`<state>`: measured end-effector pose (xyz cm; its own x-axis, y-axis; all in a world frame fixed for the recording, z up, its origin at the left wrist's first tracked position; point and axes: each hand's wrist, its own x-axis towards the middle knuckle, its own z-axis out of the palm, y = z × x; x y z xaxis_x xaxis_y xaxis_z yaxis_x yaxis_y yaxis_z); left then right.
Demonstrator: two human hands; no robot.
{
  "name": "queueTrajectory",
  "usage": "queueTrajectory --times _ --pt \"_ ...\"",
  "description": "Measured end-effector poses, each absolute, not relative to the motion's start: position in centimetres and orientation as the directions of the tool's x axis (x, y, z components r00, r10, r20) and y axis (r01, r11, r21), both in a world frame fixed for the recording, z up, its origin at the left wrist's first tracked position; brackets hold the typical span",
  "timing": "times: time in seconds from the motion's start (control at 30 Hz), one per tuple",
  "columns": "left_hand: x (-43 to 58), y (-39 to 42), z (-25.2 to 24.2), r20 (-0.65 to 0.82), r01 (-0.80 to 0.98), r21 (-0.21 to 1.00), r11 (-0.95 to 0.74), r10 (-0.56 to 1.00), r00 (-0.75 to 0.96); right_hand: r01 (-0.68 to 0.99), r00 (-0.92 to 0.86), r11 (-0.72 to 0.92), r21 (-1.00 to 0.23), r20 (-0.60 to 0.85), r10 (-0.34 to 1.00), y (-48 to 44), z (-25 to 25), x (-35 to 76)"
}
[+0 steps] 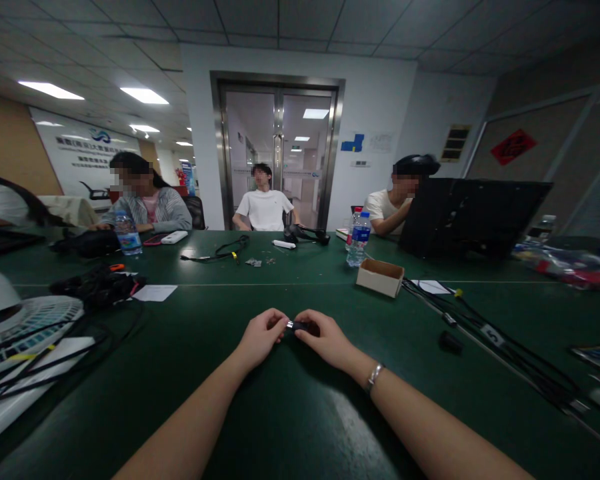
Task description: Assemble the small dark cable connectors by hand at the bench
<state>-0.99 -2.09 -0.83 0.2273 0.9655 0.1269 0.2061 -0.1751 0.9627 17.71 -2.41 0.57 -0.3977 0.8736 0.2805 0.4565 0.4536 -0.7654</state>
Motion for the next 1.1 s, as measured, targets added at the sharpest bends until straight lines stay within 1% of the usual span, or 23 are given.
queueTrajectory --times 0.07,0.27,0.33,0.43,0.6,0.9,1.0,1.1 --pt "-1.02 -2.24 -0.62 0.138 0.198 0.962 -0.188 0.961 0.238 0.455 -0.400 0.456 -0.765 0.282 0.872 -2.42 0.57 17.71" --pt "-1.14 -2.29 -0.40 0.189 0.093 0.971 -0.222 0.943 0.275 0.452 -0.400 0.459 -0.765 0.286 0.871 -2.42 0.57 17.75" --pt "-1.11 -2.25 -0.51 0.182 0.112 0.970 -0.215 0.951 0.250 0.450 -0.406 0.464 -0.763 0.288 0.867 -2.39 0.57 17.73" --pt "-0.97 -2.37 -0.56 0.151 0.193 0.962 -0.194 0.965 0.216 0.454 -0.406 0.472 -0.756 0.296 0.865 -2.25 0.41 17.71" --pt "-0.69 -2.68 -0.41 0.168 0.282 0.931 -0.233 0.957 0.238 0.451 -0.402 0.475 -0.756 0.303 0.864 -1.98 -0.10 17.78" --pt "-0.76 -2.81 -0.13 0.215 0.169 0.949 -0.268 0.937 0.277 0.448 -0.399 0.462 -0.765 0.291 0.869 -2.21 0.28 17.74" --pt "-0.82 -2.72 -0.27 0.220 0.183 0.944 -0.274 0.938 0.270 0.455 -0.402 0.461 -0.761 0.287 0.870 -2.36 0.53 17.75" --pt "-0.78 -2.58 -0.39 0.198 0.215 0.945 -0.245 0.955 0.221 0.452 -0.405 0.470 -0.758 0.296 0.865 -2.38 0.52 17.79"
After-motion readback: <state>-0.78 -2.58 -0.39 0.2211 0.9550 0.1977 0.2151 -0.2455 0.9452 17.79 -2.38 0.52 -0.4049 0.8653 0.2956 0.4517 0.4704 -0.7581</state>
